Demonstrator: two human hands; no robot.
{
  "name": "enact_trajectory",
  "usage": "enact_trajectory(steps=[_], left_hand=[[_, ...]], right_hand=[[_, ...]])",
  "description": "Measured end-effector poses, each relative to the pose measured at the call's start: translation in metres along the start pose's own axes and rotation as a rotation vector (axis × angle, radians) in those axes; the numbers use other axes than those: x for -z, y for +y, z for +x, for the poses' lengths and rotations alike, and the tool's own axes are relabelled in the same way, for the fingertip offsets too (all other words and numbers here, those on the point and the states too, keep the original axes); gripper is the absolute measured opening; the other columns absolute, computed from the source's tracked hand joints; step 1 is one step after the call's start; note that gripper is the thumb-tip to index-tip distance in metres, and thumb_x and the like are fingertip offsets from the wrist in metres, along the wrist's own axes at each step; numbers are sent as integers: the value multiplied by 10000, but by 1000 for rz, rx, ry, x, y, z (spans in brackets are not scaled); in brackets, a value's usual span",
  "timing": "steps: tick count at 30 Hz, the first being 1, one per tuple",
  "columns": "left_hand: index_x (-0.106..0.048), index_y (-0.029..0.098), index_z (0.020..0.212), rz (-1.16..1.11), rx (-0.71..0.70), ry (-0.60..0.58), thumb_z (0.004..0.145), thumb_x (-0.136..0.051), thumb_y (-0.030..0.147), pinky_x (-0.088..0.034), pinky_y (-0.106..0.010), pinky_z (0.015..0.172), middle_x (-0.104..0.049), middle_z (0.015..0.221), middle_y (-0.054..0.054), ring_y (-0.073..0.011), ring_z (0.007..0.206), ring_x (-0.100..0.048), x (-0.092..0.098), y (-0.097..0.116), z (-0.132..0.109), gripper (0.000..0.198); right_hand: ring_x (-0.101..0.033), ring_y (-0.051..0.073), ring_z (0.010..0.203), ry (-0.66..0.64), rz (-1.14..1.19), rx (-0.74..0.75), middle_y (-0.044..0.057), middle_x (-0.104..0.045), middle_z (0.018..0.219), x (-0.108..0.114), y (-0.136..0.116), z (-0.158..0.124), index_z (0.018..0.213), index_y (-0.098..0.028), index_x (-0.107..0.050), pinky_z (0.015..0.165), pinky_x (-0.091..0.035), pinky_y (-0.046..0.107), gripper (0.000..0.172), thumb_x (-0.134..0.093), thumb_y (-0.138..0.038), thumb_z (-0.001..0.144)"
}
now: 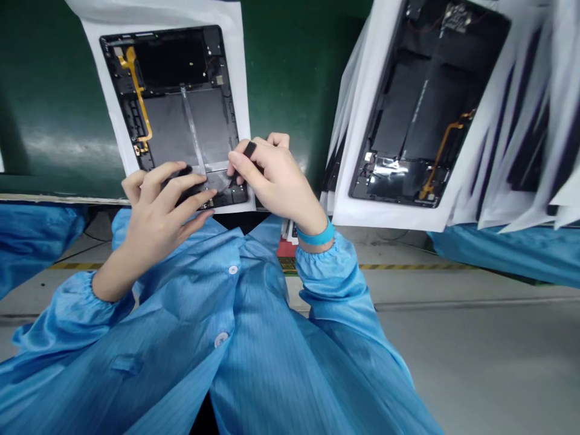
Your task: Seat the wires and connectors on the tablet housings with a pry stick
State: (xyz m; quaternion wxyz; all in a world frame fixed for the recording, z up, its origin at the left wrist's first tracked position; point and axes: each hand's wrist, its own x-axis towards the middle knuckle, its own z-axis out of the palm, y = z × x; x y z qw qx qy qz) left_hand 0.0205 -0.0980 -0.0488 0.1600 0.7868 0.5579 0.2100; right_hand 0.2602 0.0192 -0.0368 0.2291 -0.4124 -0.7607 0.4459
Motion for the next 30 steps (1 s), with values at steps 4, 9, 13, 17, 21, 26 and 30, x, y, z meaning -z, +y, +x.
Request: enact_trajectory(steps=[4,9,13,17,21,26,30], left_hand=[[-817,387,1351,-99,68,-23,1140,-685,375,-348,-721,1257,-780,1472,-71,-414,1547,-606,-4,0,-1,250],[-842,385,1321,-230,161,-39,1115,-714,455,-288,-821,1292,-801,1430,-74,-432,1504,-643,-6,-1,1,252],[-849,390,1273,-388,265,-107,1060,-781,513,-153,-883,1378,-803,1395,-46,-433,1524,-640,-1,-3,7,254],[-855,356,1259,-449,301,-160,1053,-788,540,-85,-872,1411,-790,1418,-58,-433,1568,-602,4,-4,11,284],[-853,360,1272,-461,320,-173,1047,-798,523,-147,-836,1418,-790,1417,-55,-427,1592,-585,7,-2,11,283],[-834,356,1324,-424,299,-196,1077,-718,551,-204,-848,1361,-770,1489,-64,-451,1622,-543,6,-1,10,335],[-813,342,1378,-436,269,-279,1098,-681,541,-151,-862,1381,-741,1543,-97,-466,1641,-523,14,-6,14,367]], right_hand=[[-615,223,799,15,13,-11,1,-755,798,0,-2,-1,916,-298,-798,1179,-462,543,665,-455,-834,1111],[-712,243,882,180,44,-9,-2,-784,851,-4,-4,-15,921,-318,-789,1229,-455,561,578,-471,-740,1156],[-722,267,885,189,22,9,18,-797,875,-9,-2,-26,933,-328,-786,1233,-453,604,564,-461,-730,1158],[-733,282,924,177,-5,17,31,-802,900,-15,-1,-26,944,-323,-768,1246,-431,634,578,-438,-749,1153],[-745,301,1033,146,-73,48,46,-814,981,-16,-1,-23,966,-311,-742,1273,-377,659,580,-399,-736,1163],[-724,305,1056,135,-285,131,58,-793,977,-8,0,-25,969,-298,-711,1266,-348,667,563,-345,-666,1189],[-738,314,1094,145,-260,100,58,-799,955,-9,-3,-30,961,-314,-706,1266,-365,658,529,-382,-672,1178]])
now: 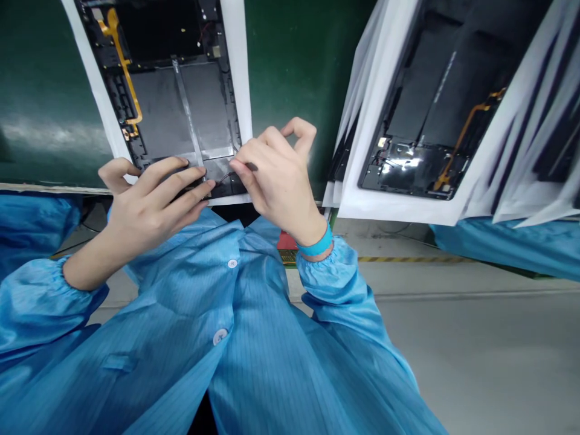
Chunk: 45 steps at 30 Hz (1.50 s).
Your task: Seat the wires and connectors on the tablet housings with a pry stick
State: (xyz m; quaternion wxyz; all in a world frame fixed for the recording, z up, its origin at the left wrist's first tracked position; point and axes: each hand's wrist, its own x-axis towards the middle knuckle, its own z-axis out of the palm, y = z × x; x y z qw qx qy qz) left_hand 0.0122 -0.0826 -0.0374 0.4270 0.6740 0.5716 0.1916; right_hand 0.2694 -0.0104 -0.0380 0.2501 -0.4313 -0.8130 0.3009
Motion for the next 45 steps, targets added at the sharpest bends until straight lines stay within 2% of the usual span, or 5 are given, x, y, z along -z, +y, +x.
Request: enact_trajectory(steps=[5,11,18,28,45], left_hand=[[-837,351,1301,51,-81,-110,1089,-713,446,-106,-853,1427,-785,1454,-40,-419,1623,-575,25,-3,6,263],[-844,349,1193,-166,66,-201,977,-854,325,-527,-638,1329,-785,1339,-5,-363,1711,-475,38,3,14,217],[-842,233,1050,-377,240,-176,837,-928,166,-647,-600,1163,-769,1237,-38,-443,1720,-435,41,16,22,240],[-779,267,1265,467,-305,-307,1220,-389,364,-410,-824,1309,-762,1439,-54,-361,1504,-678,47,22,26,404],[-703,299,1480,557,-557,-111,1185,-618,406,-477,-906,1179,-668,1609,-86,-473,1502,-655,38,-12,16,325]], right_hand=[[-754,328,1143,34,179,-117,61,-811,972,-14,-12,-9,990,-316,-734,1274,-376,700,588,-334,-703,1181],[-756,312,1075,0,283,-138,55,-800,973,-28,-17,-12,989,-315,-753,1279,-393,714,602,-353,-723,1177],[-748,291,1083,1,262,-126,51,-797,1007,-27,-16,-14,1027,-303,-758,1265,-437,667,584,-341,-672,1201],[-726,282,909,85,173,57,16,-755,839,-39,-1,-10,1001,-316,-678,1120,-531,663,477,-366,-612,1207],[-742,259,951,-40,73,152,6,-805,956,-27,-1,0,1014,-306,-687,1136,-514,628,541,-279,-587,1233]])
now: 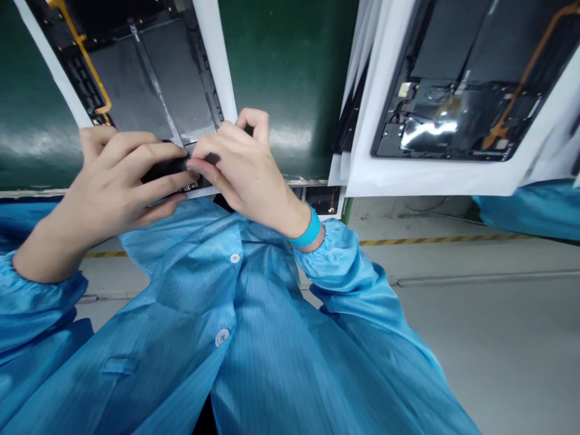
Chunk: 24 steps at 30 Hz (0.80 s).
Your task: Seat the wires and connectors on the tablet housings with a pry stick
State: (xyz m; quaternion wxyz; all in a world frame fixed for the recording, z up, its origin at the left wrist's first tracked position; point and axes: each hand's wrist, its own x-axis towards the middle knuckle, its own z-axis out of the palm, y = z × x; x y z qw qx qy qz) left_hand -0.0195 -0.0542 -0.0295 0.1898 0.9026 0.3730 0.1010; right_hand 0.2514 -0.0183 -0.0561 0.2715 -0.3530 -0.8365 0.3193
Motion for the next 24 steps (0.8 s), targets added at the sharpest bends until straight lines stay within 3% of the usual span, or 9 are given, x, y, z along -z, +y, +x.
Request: enact_trajectory(steps=[5,8,14,19,24], left_hand=[[-708,351,1481,-36,110,-37,1199,-598,360,-454,-810,1288,-659,1653,-35,-400,1568,-614,-6,2,-6,303],[-715,345,1490,21,46,33,1183,-625,319,-543,-719,1207,-694,1614,-58,-398,1505,-659,-8,3,-6,322],[-714,238,1445,233,-151,190,1134,-712,289,-607,-532,992,-764,1482,-112,-365,1319,-739,-11,1,-5,315],[-688,295,1519,194,-58,93,1168,-640,295,-589,-600,1092,-728,1549,-95,-379,1404,-703,-9,3,-5,354],[-663,281,1570,93,28,0,1198,-571,365,-567,-709,1180,-678,1610,-93,-387,1485,-646,-10,4,-1,392]], right_hand=[[-742,262,945,-26,-70,-10,11,-834,984,11,1,13,915,-297,-629,1111,-486,598,584,-264,-635,1221],[-742,255,934,60,-108,-41,37,-828,983,14,4,15,905,-284,-617,1073,-475,569,588,-248,-605,1231],[-723,269,888,238,-125,-121,1,-682,733,17,12,9,932,-291,-661,1053,-486,525,369,-445,-362,1224],[-734,286,954,183,-33,-197,26,-747,861,16,6,4,968,-316,-699,1080,-541,526,475,-361,-525,1226],[-748,257,902,107,57,-158,11,-788,890,11,-1,5,964,-314,-711,1137,-530,575,544,-335,-613,1220]])
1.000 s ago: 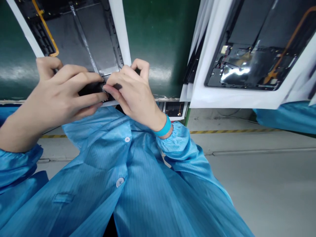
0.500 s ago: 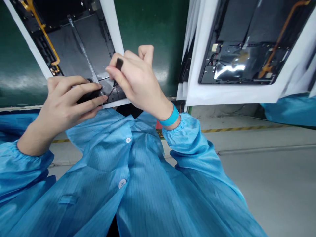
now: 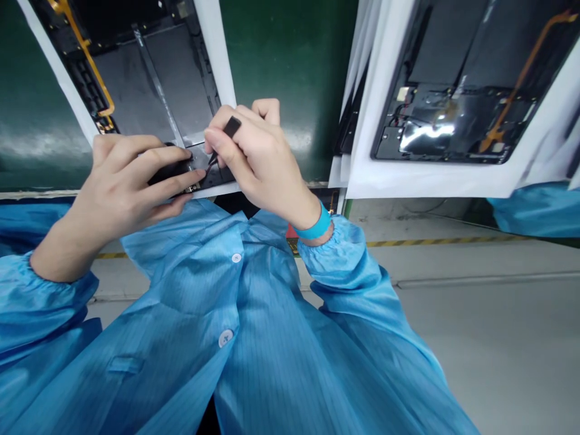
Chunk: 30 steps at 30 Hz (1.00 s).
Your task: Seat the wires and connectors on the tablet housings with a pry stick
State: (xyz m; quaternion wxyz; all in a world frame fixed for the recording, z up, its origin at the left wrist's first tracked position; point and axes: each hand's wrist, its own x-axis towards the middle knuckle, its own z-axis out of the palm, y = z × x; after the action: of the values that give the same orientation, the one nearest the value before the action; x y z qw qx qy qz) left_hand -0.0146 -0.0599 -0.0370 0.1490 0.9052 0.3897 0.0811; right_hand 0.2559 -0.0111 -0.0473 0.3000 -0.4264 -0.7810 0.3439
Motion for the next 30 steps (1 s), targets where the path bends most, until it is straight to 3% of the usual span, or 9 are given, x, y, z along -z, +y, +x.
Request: enact_trajectory(steps=[7,14,22,27,30], left_hand=[[-703,279,1532,-174,100,-54,1180,-578,424,-490,-822,1232,-688,1578,-124,-463,1518,-630,4,3,12,401],[-703,251,1530,-175,105,-76,1183,-555,437,-506,-789,1232,-686,1576,-145,-458,1513,-628,4,4,14,420],[-703,231,1504,-204,130,-103,1188,-531,439,-491,-758,1271,-702,1533,-126,-418,1517,-622,9,6,17,415],[-726,253,1469,-200,103,-109,1171,-526,463,-543,-756,1179,-702,1510,-124,-447,1462,-652,11,4,20,415],[-728,229,1456,-144,64,-109,1175,-502,447,-585,-711,1101,-699,1494,-139,-442,1402,-678,11,3,20,422]], right_hand=[[-738,260,807,34,16,67,1,-780,848,-3,4,1,930,-330,-659,1056,-545,596,490,-375,-620,1203],[-730,298,917,-7,-44,24,34,-748,837,-2,5,-1,939,-335,-685,1135,-551,633,516,-342,-617,1202],[-693,247,777,106,-79,109,9,-730,802,-8,7,1,891,-315,-614,1006,-533,554,520,-335,-611,1214],[-709,246,842,163,-2,70,5,-755,825,-7,2,-2,872,-310,-617,1003,-541,506,410,-469,-481,1215],[-718,242,809,178,33,25,0,-749,833,-7,3,-4,885,-320,-633,977,-573,496,397,-475,-489,1208]])
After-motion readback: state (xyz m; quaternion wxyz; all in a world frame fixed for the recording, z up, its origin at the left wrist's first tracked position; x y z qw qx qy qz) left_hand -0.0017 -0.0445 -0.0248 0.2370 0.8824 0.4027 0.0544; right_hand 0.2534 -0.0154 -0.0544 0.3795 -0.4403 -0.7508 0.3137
